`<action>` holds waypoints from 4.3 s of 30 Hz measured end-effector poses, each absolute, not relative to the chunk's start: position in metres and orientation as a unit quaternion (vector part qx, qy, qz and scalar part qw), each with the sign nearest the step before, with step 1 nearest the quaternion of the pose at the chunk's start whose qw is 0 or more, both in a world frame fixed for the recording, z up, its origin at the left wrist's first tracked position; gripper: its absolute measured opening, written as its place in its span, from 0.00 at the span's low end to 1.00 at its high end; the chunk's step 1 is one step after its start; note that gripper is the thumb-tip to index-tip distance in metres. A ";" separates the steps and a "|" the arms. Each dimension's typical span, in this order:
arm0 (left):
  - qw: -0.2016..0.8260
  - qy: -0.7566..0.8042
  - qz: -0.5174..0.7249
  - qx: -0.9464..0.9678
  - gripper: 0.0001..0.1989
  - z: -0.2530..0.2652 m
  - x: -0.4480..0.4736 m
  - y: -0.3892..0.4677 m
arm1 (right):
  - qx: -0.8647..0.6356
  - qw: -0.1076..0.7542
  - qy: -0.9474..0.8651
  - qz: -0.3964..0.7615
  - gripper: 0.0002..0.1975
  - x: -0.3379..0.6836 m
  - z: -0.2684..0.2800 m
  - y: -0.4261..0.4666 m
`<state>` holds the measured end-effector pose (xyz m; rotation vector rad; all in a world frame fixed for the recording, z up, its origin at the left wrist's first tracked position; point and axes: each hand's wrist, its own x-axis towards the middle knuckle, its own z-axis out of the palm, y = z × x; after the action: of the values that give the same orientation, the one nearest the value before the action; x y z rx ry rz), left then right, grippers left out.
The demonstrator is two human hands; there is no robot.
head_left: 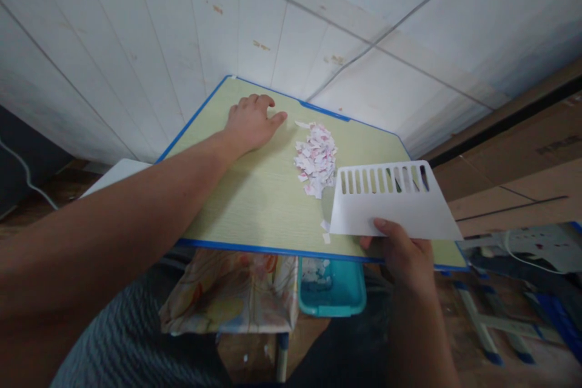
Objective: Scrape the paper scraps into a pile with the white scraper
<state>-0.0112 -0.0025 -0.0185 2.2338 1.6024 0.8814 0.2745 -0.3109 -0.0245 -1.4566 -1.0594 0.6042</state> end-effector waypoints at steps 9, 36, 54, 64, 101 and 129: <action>0.134 0.545 0.312 0.766 0.28 -0.018 -0.012 -0.002 | -0.629 0.537 -0.487 0.279 0.22 0.264 -0.012 -0.309; 0.113 0.552 0.274 0.779 0.31 -0.014 -0.013 -0.005 | -0.617 0.557 -0.449 0.328 0.15 0.264 -0.013 -0.301; 0.123 0.569 0.248 0.774 0.45 -0.016 -0.021 -0.004 | -0.623 0.537 -0.420 0.383 0.14 0.258 -0.004 -0.301; 0.122 0.570 0.257 0.771 0.34 -0.007 -0.029 -0.023 | -0.627 0.535 -0.384 0.418 0.10 0.256 0.000 -0.309; 0.108 0.539 0.357 0.755 0.19 -0.035 -0.025 0.011 | -0.639 0.509 -0.468 0.337 0.15 0.239 0.002 -0.302; 0.137 0.541 0.377 0.739 0.18 -0.031 -0.024 0.007 | -0.633 0.577 -0.398 0.329 0.12 0.264 -0.020 -0.298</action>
<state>-0.0235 0.0067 -0.0311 2.1387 1.5643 1.0918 0.2635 -0.2975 -0.0199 -1.4811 -0.9327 0.7689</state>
